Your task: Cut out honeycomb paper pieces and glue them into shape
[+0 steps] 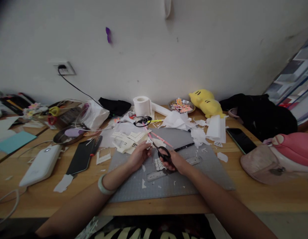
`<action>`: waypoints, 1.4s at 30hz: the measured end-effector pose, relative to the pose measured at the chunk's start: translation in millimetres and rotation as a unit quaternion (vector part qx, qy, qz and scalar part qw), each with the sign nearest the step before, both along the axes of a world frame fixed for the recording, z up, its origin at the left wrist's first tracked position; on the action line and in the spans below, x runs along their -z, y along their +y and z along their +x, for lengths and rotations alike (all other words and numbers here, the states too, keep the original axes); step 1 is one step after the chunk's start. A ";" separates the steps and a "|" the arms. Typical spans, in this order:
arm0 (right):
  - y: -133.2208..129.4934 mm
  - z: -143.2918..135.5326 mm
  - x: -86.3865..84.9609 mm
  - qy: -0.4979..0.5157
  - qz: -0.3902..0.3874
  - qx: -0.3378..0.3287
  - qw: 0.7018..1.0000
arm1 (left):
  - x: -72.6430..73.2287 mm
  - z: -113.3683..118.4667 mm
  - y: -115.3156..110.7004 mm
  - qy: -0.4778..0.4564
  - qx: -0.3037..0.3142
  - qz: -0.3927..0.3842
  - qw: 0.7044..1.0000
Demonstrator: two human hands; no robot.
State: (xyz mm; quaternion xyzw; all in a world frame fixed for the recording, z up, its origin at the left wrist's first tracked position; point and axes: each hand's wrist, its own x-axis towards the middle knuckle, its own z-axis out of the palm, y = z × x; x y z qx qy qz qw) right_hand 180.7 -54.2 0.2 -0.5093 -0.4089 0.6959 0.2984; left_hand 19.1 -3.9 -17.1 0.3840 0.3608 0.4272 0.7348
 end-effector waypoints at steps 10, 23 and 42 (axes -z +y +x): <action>1.8 -1.8 7.3 0.008 0.013 -0.013 1.000 | 0.1 0.1 -0.4 0.012 0.022 0.019 1.000; 0.6 -1.8 3.0 -0.001 0.002 -0.004 1.000 | 2.0 -1.6 0.6 0.018 0.043 0.024 0.999; 1.1 -1.4 -4.1 0.004 0.020 0.019 1.000 | -1.0 -1.2 0.8 0.011 0.003 -0.017 1.000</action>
